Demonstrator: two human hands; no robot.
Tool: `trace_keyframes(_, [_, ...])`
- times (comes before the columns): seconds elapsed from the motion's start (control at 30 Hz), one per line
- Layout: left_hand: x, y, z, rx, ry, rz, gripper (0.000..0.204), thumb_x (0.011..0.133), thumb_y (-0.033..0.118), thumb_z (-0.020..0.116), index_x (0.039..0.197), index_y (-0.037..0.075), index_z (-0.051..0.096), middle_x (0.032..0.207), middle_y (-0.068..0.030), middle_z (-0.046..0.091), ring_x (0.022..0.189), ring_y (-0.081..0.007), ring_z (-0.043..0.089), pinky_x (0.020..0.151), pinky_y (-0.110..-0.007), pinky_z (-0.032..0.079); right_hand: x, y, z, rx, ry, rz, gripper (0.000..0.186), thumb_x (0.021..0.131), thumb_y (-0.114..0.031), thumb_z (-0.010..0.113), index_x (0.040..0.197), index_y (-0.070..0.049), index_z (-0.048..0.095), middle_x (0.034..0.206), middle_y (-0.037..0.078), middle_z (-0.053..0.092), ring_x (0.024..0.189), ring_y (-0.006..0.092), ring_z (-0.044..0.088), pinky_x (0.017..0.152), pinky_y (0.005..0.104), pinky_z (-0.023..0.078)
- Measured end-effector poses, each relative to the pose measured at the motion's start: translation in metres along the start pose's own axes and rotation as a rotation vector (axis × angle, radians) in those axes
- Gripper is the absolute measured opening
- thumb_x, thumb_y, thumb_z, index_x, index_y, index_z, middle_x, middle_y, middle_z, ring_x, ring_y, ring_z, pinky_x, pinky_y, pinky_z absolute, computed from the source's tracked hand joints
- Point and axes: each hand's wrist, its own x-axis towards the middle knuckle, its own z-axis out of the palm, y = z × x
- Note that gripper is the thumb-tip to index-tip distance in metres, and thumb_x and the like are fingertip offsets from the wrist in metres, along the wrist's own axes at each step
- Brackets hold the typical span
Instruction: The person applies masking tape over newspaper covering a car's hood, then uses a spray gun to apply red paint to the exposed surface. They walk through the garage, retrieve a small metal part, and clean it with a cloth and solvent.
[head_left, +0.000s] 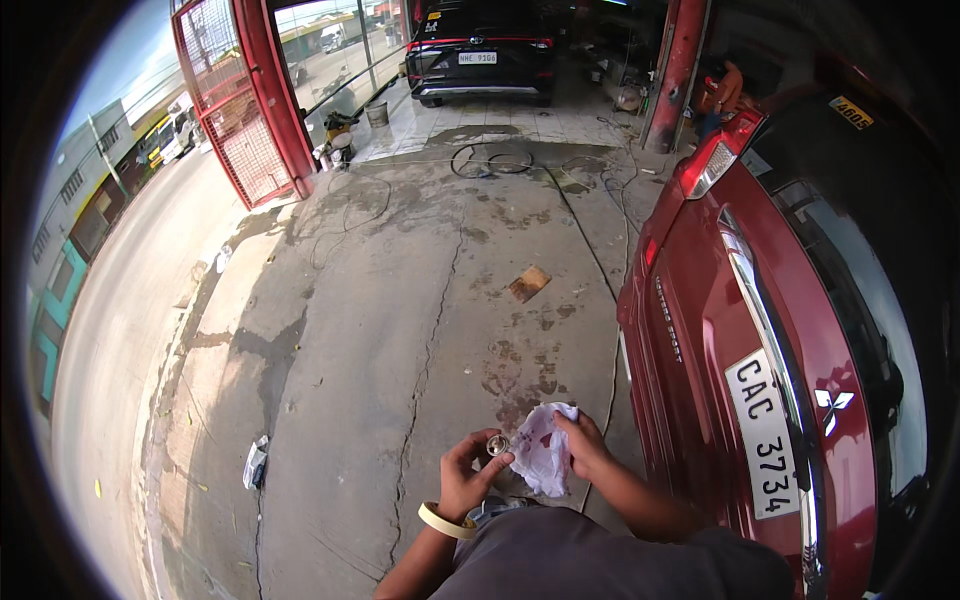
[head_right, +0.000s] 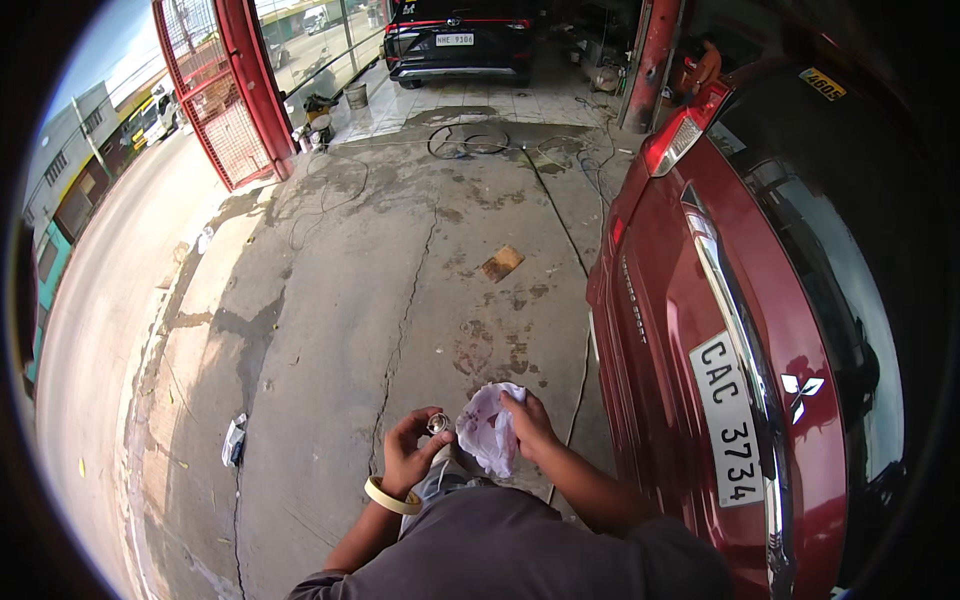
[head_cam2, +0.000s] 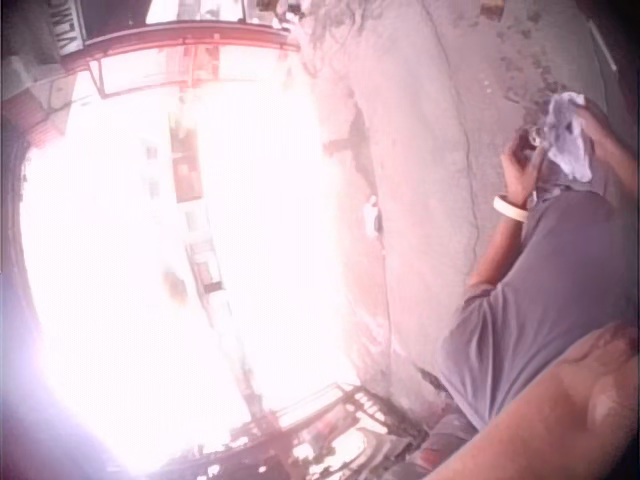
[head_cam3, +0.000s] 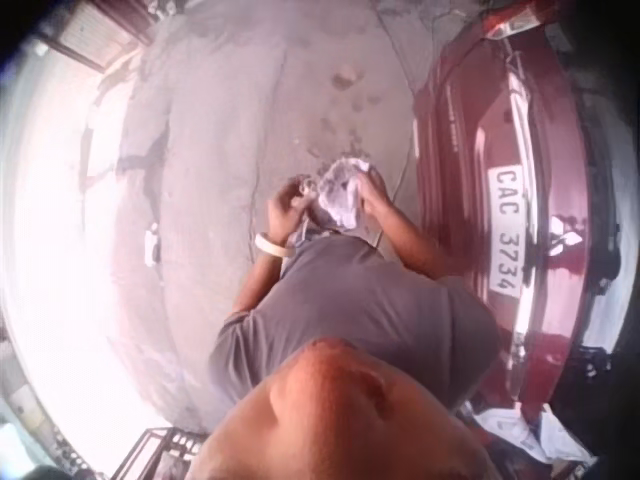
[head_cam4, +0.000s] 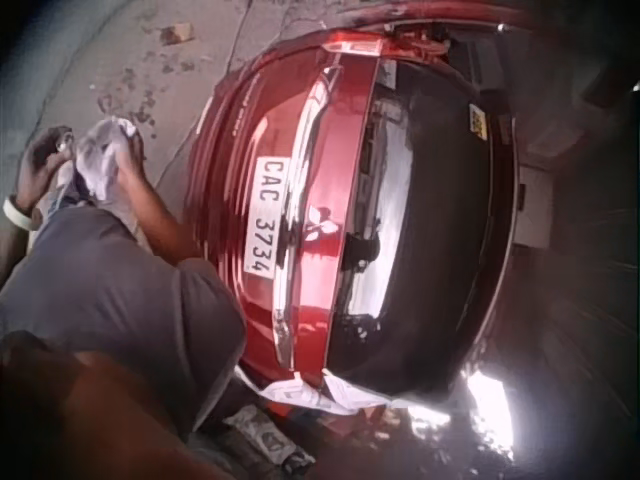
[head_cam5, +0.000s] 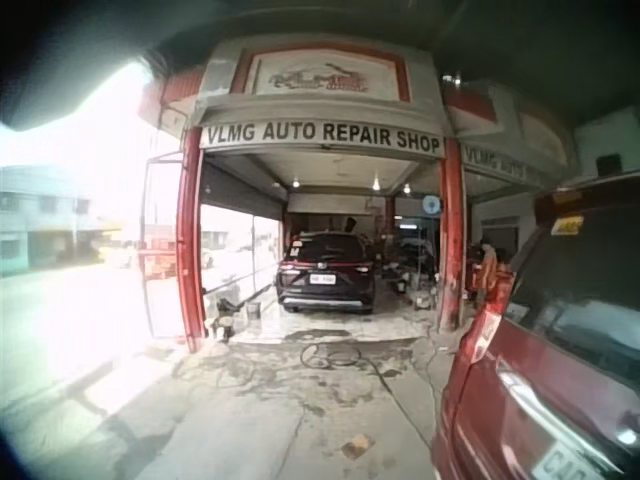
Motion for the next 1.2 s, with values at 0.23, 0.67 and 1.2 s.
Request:
trace_keyframes(0.23, [0.274,-0.012,0.026,0.349,-0.552,0.284,0.045,0.086,0.028,0.083,0.121,0.004,0.067,0.106,-0.0133,0.071,0.09,-0.0268,0.069,0.077,-0.036,0.056,0.132,-0.103,0.02,0.575,-0.083,-0.005,0.048,0.106,-0.039,0.053,0.139,-0.004,0.054,0.133,0.014,0.063,0.123,0.0288,0.06,0.106,0.0469,0.046])
trace_keyframes(0.67, [0.714,-0.055,0.151,0.308,-0.45,0.368,0.045,0.081,0.008,0.083,0.118,-0.004,0.062,0.1,-0.0157,0.075,0.092,-0.0227,0.075,0.082,-0.034,0.058,0.492,-0.356,-0.011,0.391,-0.374,-0.165,0.057,0.102,-0.038,0.061,0.146,-0.005,0.045,0.122,0.01,0.064,0.115,0.0239,0.064,0.103,0.0414,0.049])
trace_keyframes(1.2, [1.162,-0.154,0.22,0.082,-0.229,-0.22,0.034,0.088,0.02,0.084,0.107,-0.001,0.065,0.079,-0.0017,0.066,0.065,-0.0085,0.057,0.06,-0.025,0.046,0.922,-0.54,-0.212,0.97,-0.225,-0.176,0.056,0.107,-0.046,0.046,0.14,-0.001,0.055,0.131,0.018,0.065,0.119,0.033,0.064,0.106,0.049,0.051])
